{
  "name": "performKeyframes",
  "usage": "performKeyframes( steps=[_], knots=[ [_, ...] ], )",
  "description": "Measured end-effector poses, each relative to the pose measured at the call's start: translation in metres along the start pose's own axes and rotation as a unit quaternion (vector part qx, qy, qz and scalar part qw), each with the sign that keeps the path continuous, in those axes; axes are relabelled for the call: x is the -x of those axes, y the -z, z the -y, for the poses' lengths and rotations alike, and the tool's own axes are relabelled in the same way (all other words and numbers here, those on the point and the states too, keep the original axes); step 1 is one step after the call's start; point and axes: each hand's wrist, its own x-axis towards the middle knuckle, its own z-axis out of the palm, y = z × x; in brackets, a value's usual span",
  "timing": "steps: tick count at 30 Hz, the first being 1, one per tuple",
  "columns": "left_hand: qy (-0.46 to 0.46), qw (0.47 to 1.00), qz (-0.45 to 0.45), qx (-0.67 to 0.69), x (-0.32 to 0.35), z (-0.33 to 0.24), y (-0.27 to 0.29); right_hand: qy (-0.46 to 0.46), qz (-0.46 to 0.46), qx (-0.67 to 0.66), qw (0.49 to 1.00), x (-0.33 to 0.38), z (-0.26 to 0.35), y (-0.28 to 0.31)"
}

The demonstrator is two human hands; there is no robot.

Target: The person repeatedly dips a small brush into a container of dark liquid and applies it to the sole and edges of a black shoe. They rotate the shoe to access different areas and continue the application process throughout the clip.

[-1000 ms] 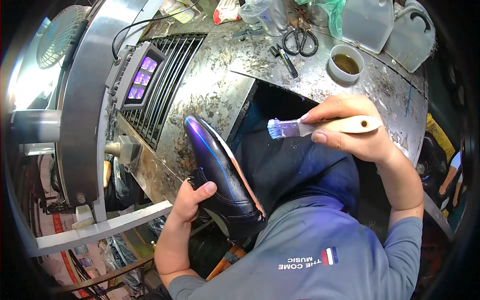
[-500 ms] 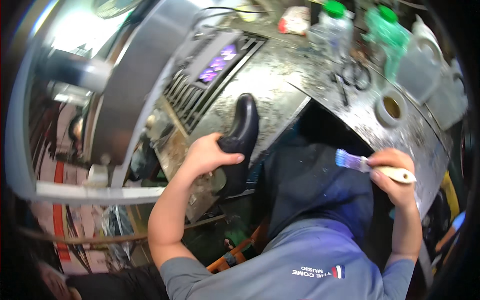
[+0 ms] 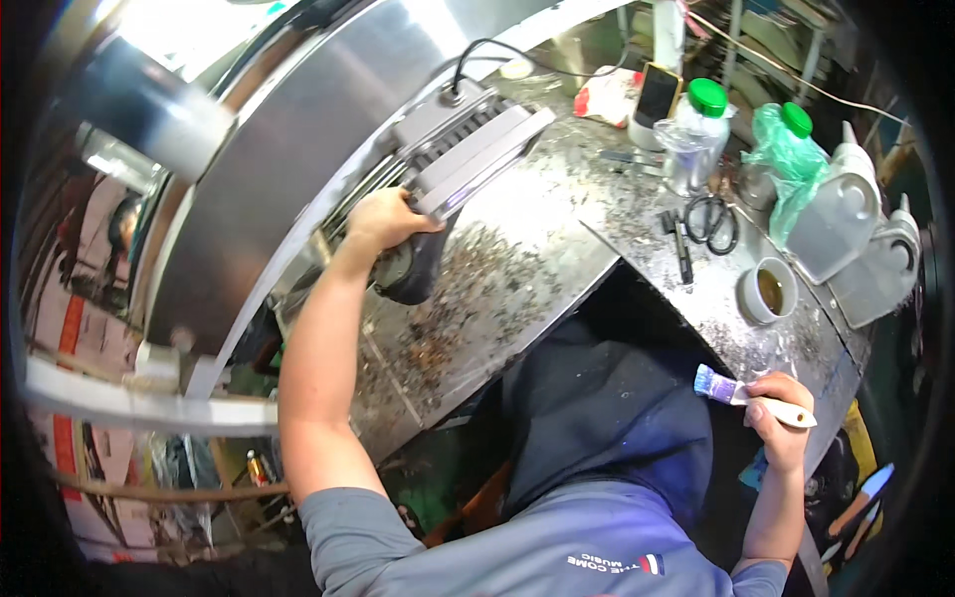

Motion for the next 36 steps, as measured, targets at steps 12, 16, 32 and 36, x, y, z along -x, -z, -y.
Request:
performKeyframes(
  steps=[12,16,32,36],
  knots=[
    [0.066,0.998,0.003,-0.018,-0.119,0.069,-0.074,-0.096,-0.122,0.037,0.987,0.009,0.012,0.014],
    [0.097,0.995,0.005,-0.017,-0.135,0.078,-0.099,-0.068,-0.168,0.076,0.981,0.008,0.008,0.018],
    [-0.011,0.990,-0.108,0.087,-0.111,0.048,-0.098,-0.032,-0.123,0.049,0.991,0.014,0.024,0.006],
    [-0.126,0.946,-0.142,0.261,-0.029,-0.015,-0.087,0.046,-0.124,0.108,0.985,0.044,0.016,0.012]
  ],
)
